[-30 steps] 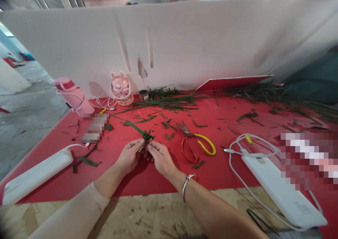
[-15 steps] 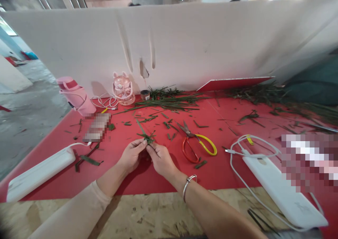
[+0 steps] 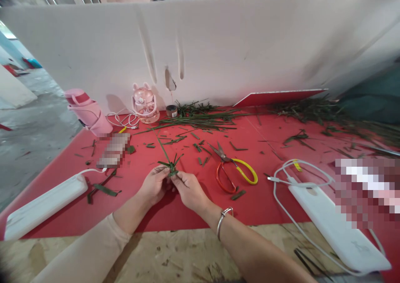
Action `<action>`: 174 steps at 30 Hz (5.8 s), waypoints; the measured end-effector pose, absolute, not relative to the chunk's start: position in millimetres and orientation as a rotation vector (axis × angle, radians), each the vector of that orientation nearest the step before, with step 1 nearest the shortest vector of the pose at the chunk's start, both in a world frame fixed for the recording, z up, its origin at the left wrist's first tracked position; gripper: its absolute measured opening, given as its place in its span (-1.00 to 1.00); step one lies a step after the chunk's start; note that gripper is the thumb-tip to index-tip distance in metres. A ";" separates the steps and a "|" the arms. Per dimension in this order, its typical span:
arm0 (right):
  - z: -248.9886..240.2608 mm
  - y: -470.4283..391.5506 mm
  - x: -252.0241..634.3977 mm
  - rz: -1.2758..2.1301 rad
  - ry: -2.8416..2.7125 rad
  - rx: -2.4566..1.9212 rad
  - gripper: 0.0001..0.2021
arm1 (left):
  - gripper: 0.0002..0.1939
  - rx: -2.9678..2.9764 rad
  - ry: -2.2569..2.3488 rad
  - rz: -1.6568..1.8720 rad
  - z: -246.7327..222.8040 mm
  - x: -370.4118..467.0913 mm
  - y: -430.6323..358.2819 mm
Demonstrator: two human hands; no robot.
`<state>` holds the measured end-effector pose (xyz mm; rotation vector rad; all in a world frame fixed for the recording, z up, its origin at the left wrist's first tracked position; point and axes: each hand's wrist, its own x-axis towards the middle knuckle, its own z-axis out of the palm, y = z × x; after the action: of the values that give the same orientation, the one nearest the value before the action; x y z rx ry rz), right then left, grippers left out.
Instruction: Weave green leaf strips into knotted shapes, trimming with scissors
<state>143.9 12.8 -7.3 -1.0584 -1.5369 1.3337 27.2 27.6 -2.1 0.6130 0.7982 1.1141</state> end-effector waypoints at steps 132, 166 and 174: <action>-0.2 9.1 139.4 1.280 -1.375 -1.151 -0.72 | -0.78 0.575 0.691 1.173 -2.1 34.4 18.9; -8.9 20.2 147.4 1.416 -0.896 -1.024 -0.74 | -0.76 0.941 0.924 1.321 0.6 29.9 22.7; -6.1 18.0 149.2 1.417 -0.942 -0.998 -0.74 | -0.62 1.013 0.821 1.137 -0.3 27.8 20.5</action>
<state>149.2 18.0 -6.1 -0.9979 -0.9415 1.4165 27.8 20.5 -0.3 1.0129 0.8214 1.1374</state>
